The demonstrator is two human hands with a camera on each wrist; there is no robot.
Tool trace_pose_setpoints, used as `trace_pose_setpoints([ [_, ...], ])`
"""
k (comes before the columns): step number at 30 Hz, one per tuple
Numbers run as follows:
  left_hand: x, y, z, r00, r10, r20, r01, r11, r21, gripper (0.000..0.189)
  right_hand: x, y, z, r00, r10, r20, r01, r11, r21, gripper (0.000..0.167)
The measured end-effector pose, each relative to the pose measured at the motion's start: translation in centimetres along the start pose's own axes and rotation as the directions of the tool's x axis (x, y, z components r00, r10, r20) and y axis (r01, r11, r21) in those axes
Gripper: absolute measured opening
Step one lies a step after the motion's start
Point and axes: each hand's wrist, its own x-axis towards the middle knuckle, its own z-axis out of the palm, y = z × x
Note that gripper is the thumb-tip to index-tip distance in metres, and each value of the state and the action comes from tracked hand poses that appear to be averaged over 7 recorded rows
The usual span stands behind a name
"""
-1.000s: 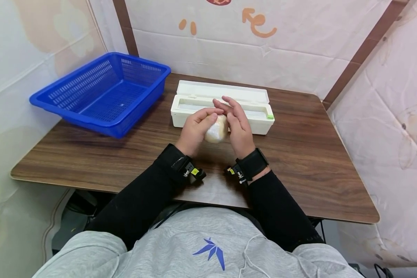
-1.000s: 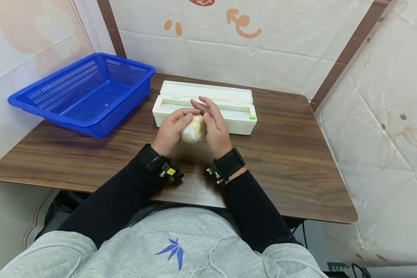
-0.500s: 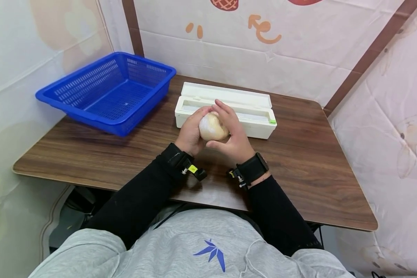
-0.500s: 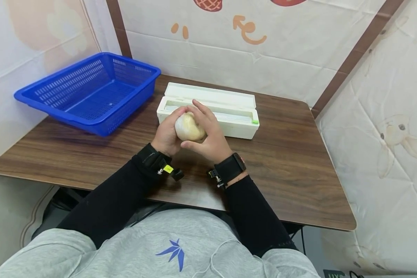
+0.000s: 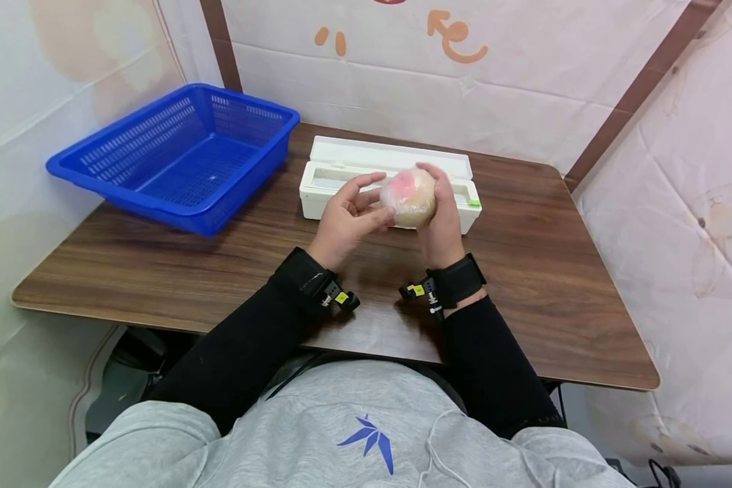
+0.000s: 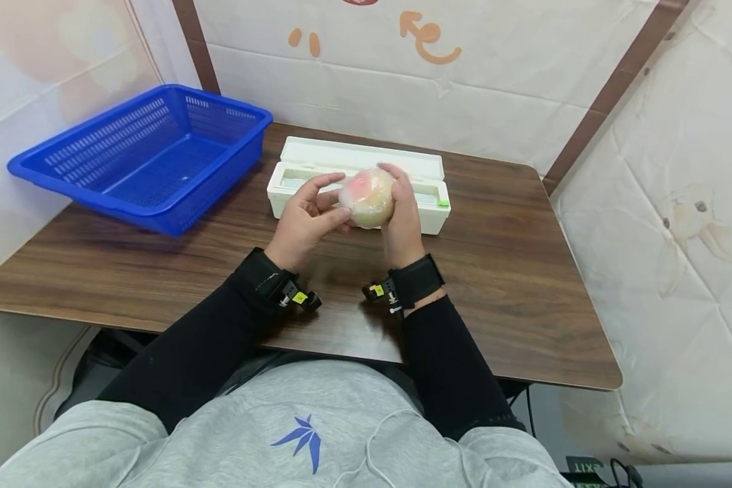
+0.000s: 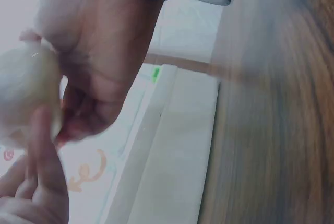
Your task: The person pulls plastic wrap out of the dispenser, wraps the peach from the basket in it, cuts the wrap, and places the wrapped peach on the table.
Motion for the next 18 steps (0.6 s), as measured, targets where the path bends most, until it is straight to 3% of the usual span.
trace_pose_setpoints([
  [3,0.0,-0.1,-0.2,0.995,0.057,-0.08,-0.054,0.998,0.033,0.045,0.0,0.1,0.3,0.995,0.085,0.044,-0.085,0.996,0.011,0.037],
  [6,0.1,-0.3,-0.2,0.992,0.046,-0.114,-0.047,0.999,-0.001,0.037,-0.3,0.4,0.5,0.988,0.092,0.12,-0.074,0.986,-0.15,0.062],
  [10,0.1,-0.6,-0.2,0.998,0.042,-0.049,-0.041,0.999,0.03,0.042,-0.7,0.8,0.6,0.969,0.078,0.234,0.006,0.941,-0.339,0.108],
  [12,0.1,-0.7,-0.3,0.998,0.06,0.008,-0.061,0.994,0.086,0.049,-0.7,0.9,0.7,0.962,0.083,0.26,0.024,0.923,-0.383,0.113],
  [15,0.2,-0.9,-0.7,0.992,0.108,0.059,-0.119,0.963,0.243,0.057,-0.6,0.8,0.8,0.956,0.084,0.283,0.04,0.914,-0.404,0.116],
  [18,0.1,-1.2,-0.8,0.989,0.142,0.032,-0.144,0.918,0.371,0.051,-0.8,0.8,0.8,0.951,0.094,0.296,0.039,0.909,-0.414,0.113],
])
